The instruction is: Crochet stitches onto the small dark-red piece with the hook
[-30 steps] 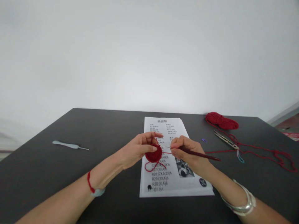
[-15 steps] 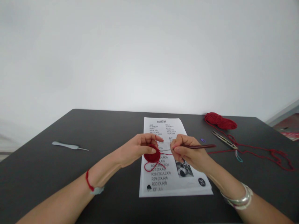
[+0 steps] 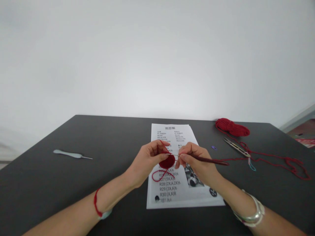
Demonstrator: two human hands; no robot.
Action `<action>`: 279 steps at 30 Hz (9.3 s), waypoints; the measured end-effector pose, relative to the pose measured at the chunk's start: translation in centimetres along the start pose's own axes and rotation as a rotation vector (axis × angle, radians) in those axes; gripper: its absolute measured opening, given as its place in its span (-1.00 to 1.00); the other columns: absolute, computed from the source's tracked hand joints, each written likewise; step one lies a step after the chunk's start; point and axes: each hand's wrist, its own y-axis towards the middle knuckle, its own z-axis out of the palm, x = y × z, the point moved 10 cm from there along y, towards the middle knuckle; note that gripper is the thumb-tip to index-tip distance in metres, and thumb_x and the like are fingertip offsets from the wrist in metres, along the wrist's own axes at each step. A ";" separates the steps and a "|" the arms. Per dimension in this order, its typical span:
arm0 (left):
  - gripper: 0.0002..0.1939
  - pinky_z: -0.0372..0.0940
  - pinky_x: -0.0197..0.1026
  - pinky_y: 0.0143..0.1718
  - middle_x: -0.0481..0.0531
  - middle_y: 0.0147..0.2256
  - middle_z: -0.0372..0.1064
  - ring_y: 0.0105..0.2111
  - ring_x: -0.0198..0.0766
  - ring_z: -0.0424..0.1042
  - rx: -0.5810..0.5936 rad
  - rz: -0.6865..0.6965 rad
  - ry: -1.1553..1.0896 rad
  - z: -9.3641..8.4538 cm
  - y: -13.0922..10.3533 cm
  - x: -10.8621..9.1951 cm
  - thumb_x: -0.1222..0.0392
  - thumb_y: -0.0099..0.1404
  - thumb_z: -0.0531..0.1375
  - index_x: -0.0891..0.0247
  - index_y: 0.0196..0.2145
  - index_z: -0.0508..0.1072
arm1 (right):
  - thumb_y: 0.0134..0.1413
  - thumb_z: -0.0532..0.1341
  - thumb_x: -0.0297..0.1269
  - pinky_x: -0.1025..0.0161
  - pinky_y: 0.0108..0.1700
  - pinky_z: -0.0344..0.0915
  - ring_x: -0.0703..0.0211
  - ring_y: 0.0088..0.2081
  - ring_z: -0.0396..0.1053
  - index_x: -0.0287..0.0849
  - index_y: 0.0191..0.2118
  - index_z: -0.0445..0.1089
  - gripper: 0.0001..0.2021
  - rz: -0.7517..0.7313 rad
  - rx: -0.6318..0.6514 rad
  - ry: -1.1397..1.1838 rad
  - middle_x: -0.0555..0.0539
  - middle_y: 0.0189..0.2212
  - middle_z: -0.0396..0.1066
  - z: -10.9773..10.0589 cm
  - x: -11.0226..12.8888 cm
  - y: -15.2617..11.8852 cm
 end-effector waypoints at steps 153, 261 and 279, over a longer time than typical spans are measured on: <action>-0.78 0.20 -0.27 -0.42 -0.17 -0.55 0.28 -0.51 -0.36 0.29 -0.208 0.059 0.065 -0.9 -0.9 -0.5 0.37 0.04 0.22 0.28 -0.29 0.41 | 0.07 0.08 -0.50 0.34 -0.48 0.28 0.26 -0.52 0.35 -0.07 -0.39 0.21 -0.85 -0.538 -0.152 -0.815 0.04 -0.51 0.39 3.4 4.7 -2.5; -0.67 0.16 -0.28 -0.37 -0.14 -0.49 0.32 -0.48 -0.40 0.29 -0.040 -0.026 -0.088 -0.3 -0.3 0.6 0.38 0.05 0.25 0.32 -0.16 0.40 | 0.02 0.27 -0.32 0.32 -0.48 0.18 0.25 -0.55 0.39 -0.17 -0.49 0.29 -0.85 0.013 -0.014 -0.062 0.13 -0.67 0.29 -0.5 0.1 0.6; -0.63 0.25 -0.23 -0.44 -0.13 -0.55 0.37 -0.57 -0.34 0.33 -0.133 -0.072 0.012 -0.6 -0.4 1.4 0.33 0.01 0.30 0.33 -0.17 0.42 | 0.21 0.01 -0.48 0.28 -0.45 0.19 0.22 -0.47 0.25 -0.11 -0.37 0.21 -0.83 -0.618 0.073 -0.996 0.00 -0.51 0.29 4.8 3.4 -2.6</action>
